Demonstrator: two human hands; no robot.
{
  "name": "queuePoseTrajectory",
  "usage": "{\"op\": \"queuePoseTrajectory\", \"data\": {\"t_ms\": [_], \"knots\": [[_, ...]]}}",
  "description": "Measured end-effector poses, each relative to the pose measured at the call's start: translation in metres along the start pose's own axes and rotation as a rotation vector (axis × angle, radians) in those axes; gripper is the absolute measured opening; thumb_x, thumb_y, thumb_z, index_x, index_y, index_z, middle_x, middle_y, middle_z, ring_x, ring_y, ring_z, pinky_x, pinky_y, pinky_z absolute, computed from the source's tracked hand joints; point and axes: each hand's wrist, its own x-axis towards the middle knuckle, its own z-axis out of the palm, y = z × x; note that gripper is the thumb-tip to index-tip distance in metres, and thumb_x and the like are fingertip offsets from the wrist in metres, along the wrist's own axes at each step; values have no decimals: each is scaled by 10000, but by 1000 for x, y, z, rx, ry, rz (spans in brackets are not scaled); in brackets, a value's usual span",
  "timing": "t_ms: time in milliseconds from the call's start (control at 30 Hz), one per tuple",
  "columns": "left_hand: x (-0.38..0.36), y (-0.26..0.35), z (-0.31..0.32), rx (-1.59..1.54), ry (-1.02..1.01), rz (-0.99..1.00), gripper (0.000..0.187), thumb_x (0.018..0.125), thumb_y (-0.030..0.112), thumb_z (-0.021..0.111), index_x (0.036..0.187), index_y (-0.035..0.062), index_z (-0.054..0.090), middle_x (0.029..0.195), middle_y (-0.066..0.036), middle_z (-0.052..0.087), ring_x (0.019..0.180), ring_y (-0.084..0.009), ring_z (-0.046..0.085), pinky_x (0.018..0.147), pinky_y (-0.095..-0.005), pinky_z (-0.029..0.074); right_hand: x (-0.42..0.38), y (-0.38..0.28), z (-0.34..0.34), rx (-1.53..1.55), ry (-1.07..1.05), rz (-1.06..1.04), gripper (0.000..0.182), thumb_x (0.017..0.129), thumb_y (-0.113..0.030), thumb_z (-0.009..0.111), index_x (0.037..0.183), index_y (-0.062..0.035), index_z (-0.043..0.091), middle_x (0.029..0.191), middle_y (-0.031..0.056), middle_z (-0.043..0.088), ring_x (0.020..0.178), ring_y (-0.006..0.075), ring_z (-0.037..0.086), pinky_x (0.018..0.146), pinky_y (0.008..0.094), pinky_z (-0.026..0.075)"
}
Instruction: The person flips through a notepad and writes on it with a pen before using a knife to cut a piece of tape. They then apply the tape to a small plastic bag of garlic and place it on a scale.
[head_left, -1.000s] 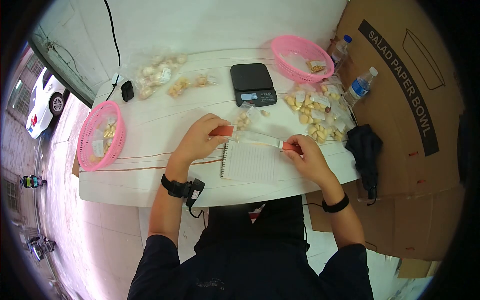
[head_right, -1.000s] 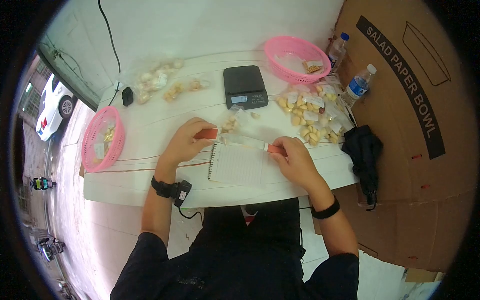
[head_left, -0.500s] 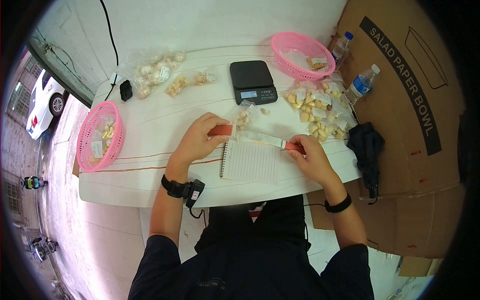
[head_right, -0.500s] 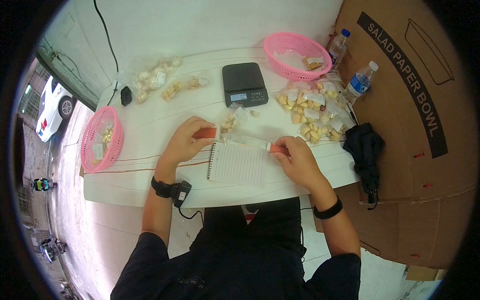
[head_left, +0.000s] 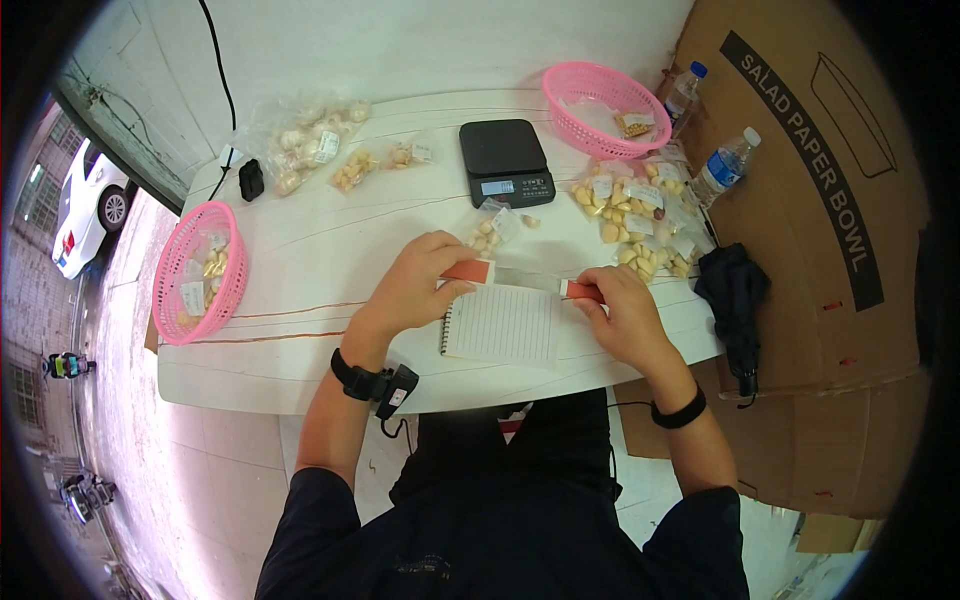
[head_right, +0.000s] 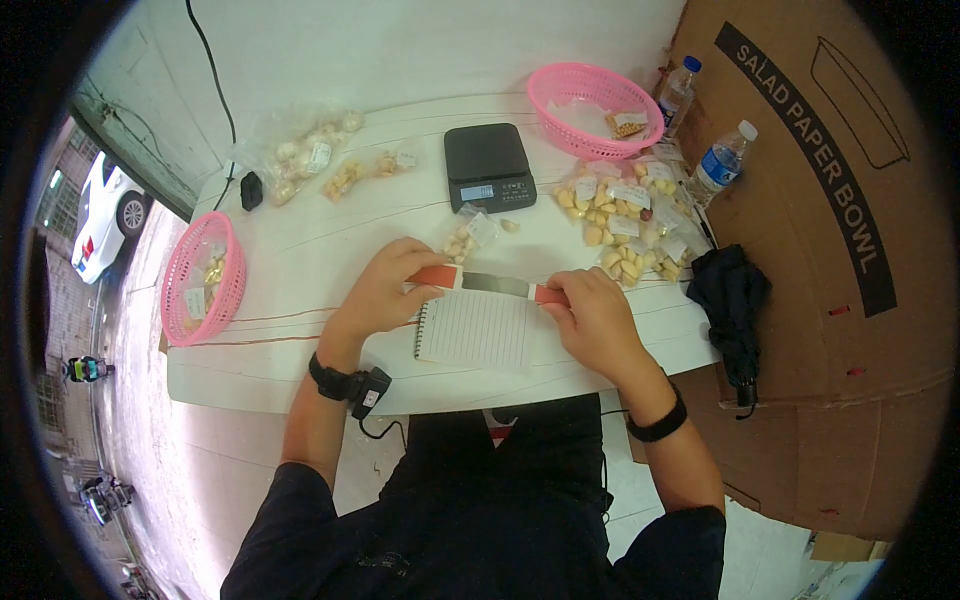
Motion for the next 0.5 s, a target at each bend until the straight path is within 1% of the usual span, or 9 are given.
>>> {"op": "queuePoseTrajectory", "data": {"t_ms": [133, 200, 333, 400, 467, 500], "knots": [[2, 4, 18, 17, 20, 79, 373, 773, 95, 793, 1125, 17, 695, 1080, -152, 643, 1015, -327, 606, 892, -404, 503, 4, -7, 7, 19, 10, -35, 208, 835, -92, 730, 1008, -21, 638, 915, 132, 676, 878, 341, 610, 774, 432, 481], [6, 11, 28, 65, 40, 158, 378, 779, 88, 783, 1133, 5, 684, 1099, -163, 644, 1033, -344, 602, 905, -416, 499, 7, -12, 13, 25, 16, -46, 204, 833, -92, 732, 1002, -23, 640, 913, 130, 677, 875, 340, 610, 772, 431, 482], [12, 21, 44, 90, 75, 208, 372, 779, 90, 781, 1128, 9, 682, 1104, -168, 642, 1040, -360, 597, 916, -424, 497, 9, -18, 18, -1, 12, -60, 198, 830, -91, 735, 997, -35, 646, 925, 117, 684, 884, 337, 611, 772, 427, 486], [15, 15, 41, 44, 49, 205, 365, 781, 85, 773, 1126, 14, 680, 1109, -168, 639, 1032, -368, 597, 916, -426, 495, 14, -18, 16, -7, 22, -95, 200, 830, -89, 733, 1003, -37, 645, 925, 110, 687, 884, 333, 612, 772, 428, 486], [12, 17, 36, 58, 102, 183, 348, 779, 80, 771, 1108, 14, 679, 1095, -166, 636, 1025, -370, 598, 915, -429, 496, 14, -20, 17, 55, -2, -66, 293, 817, -83, 737, 1087, -28, 636, 1005, 143, 677, 945, 350, 604, 823, 435, 485], [6, 15, 28, 51, 139, 175, 331, 777, 74, 768, 1090, 14, 678, 1081, -164, 633, 1018, -372, 599, 914, -433, 496, 17, -24, 17, 57, 98, -101, 346, 811, -74, 730, 1137, -25, 625, 1051, 161, 663, 987, 361, 594, 869, 437, 475]]}}
